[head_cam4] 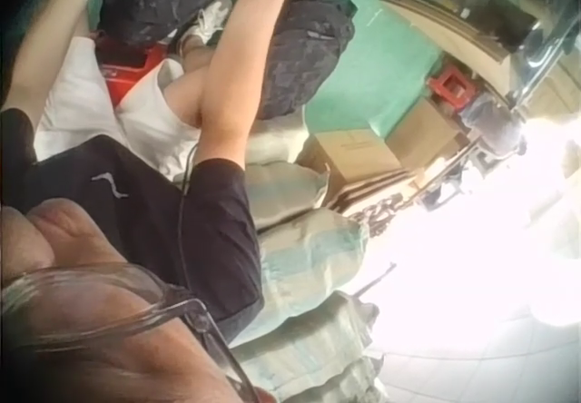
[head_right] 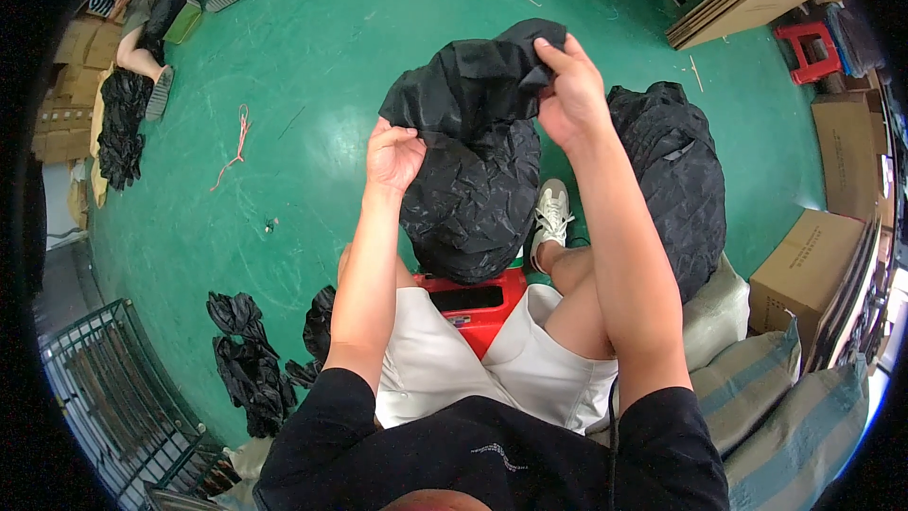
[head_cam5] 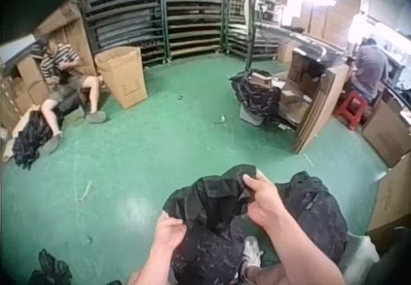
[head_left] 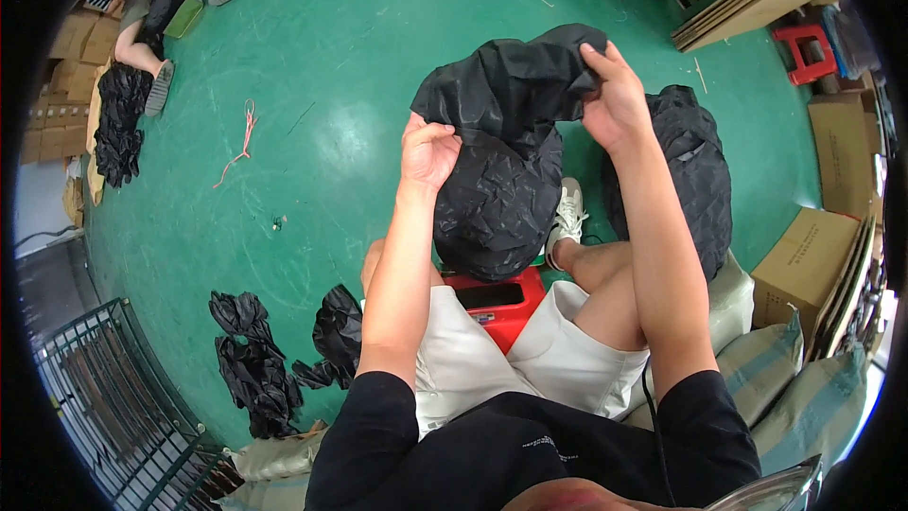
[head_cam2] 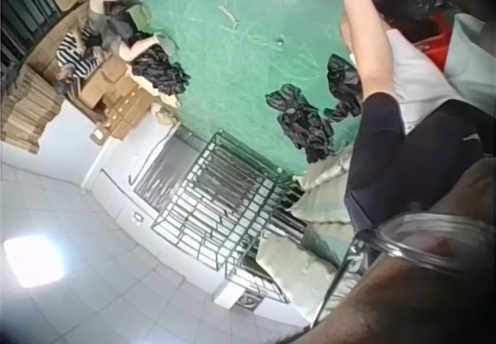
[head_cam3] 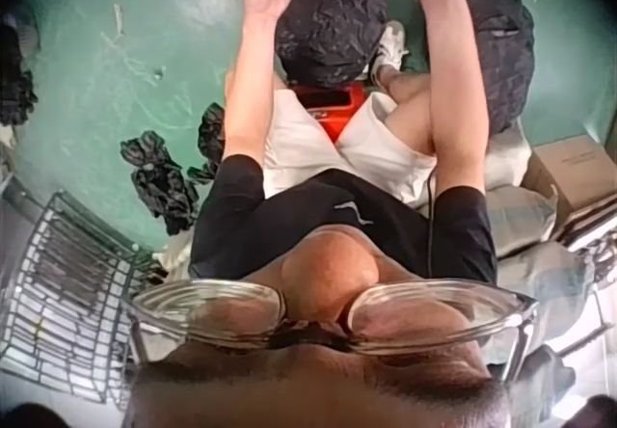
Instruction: Inspecting and sorting black fabric covers in a warehouse.
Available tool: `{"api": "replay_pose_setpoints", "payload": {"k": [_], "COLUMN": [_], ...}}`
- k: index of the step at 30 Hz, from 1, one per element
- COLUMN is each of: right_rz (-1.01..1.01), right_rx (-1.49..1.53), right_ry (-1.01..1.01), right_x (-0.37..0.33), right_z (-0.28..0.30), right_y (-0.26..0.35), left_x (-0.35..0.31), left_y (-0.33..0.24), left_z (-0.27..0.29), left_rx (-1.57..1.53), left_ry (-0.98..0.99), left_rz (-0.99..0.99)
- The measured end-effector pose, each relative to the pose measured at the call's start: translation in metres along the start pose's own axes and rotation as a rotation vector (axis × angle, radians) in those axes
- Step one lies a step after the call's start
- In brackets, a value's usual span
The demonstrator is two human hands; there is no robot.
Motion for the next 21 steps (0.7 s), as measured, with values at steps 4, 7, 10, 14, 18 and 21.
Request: {"api": "replay_pose_setpoints", "payload": {"k": [4, 7, 10, 14, 18, 21], "right_rz": [0.032, 0.010, -0.092, -0.016, -0.081, -0.095], "right_rx": [0.079, 0.007, -0.089, -0.134, -0.040, -0.046], "right_ry": [-0.058, 0.053, 0.154, 0.196, 0.086, 0.199], "right_x": [-0.010, -0.014, -0.008, -0.003, -0.012, -0.014], "right_z": [-0.009, -0.021, -0.019, -0.033, -0.039, -0.049], "right_y": [0.019, 0.021, 0.000, -0.011, -0.007, -0.010], "left_x": [-0.001, -0.003, 0.000, -0.003, -0.005, -0.005], "left_y": [-0.017, -0.018, 0.002, 0.002, -0.007, -0.011], "left_z": [0.025, 0.031, 0.013, 0.006, 0.000, 0.009], "left_rx": [-0.097, -0.185, -0.155, 0.052, -0.008, -0.065], "left_ry": [-0.001, -0.037, -0.117, -0.067, -0.033, 0.006], "left_rz": [-0.110, -0.052, 0.071, 0.146, 0.051, -0.011]}}
Point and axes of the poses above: each hand's wrist, its own x-axis towards the middle knuckle, its own z-axis out of the back of the hand, y = z × x, the point moved 7 cm from there along x, towards the middle knuckle, and after that the axes turned 14 degrees about y, right-handed, at the moved point
